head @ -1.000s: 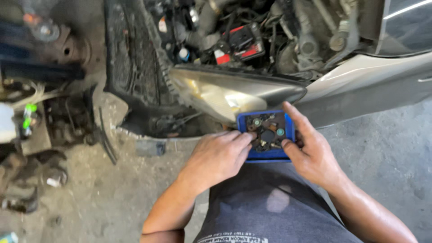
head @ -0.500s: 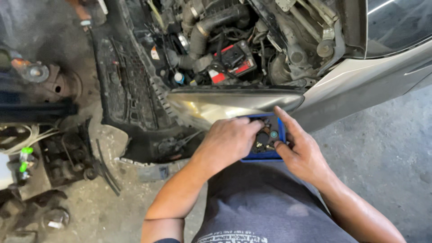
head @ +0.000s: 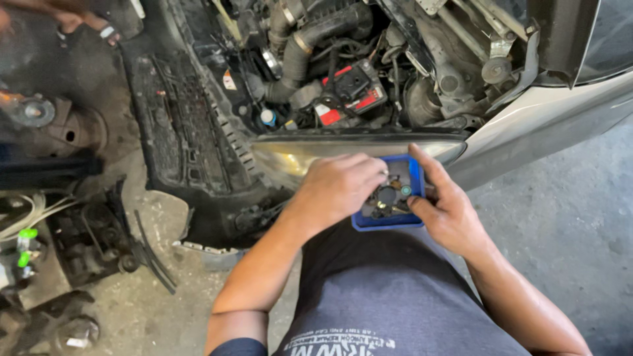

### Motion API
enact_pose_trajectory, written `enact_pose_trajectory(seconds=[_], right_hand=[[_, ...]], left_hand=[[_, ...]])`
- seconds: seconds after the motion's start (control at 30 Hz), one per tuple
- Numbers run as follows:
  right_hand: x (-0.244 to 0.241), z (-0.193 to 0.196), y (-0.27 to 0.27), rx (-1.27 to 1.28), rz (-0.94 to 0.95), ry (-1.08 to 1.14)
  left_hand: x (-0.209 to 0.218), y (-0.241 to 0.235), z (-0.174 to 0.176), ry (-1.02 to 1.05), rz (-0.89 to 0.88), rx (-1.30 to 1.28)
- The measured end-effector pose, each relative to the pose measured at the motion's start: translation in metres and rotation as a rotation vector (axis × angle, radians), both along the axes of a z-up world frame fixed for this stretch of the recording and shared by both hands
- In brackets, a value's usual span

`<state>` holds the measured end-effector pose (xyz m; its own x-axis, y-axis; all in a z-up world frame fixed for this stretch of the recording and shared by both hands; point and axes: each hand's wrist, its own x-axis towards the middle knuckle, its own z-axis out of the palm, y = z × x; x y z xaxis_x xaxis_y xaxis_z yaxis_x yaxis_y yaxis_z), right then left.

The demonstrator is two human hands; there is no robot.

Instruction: The person works under the open hood of a silver car, using a socket wrench to tighten bolts on the engine bay's front frame. They repeatedly reach into a blue parts tray to select fasteners and place them into the bolt holes, then use the wrench to secure them.

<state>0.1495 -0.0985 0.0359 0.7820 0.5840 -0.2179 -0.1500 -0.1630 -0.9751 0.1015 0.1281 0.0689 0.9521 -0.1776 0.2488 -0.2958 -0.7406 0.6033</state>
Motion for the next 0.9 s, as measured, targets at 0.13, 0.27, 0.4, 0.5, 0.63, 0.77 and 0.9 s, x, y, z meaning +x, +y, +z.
enact_pose_trajectory(seconds=[0.13, 0.27, 0.4, 0.5, 0.63, 0.77, 0.9], right_hand=[[0.003, -0.001, -0.002, -0.033, -0.045, -0.027], [0.005, -0.002, -0.004, -0.023, -0.047, -0.054], [0.005, -0.003, -0.004, -0.031, -0.021, -0.012], [0.007, -0.002, -0.002, -0.009, -0.004, -0.025], [0.007, -0.003, -0.003, 0.001, 0.057, 0.000], [0.012, 0.000, -0.002, -0.038, 0.107, -0.002], [0.015, 0.004, 0.000, -0.009, 0.163, -0.022]], left_hand=[[-0.007, 0.011, 0.018, -0.016, 0.128, -0.235], [-0.009, 0.013, 0.029, 0.005, 0.117, -0.375], [-0.012, 0.009, 0.032, 0.120, 0.086, -0.468], [-0.017, 0.010, 0.031, 0.111, 0.113, -0.514], [-0.027, 0.008, 0.025, 0.062, 0.130, -0.529], [-0.034, 0.001, 0.019, 0.077, 0.136, -0.590], [-0.038, -0.009, 0.014, 0.078, 0.140, -0.600]])
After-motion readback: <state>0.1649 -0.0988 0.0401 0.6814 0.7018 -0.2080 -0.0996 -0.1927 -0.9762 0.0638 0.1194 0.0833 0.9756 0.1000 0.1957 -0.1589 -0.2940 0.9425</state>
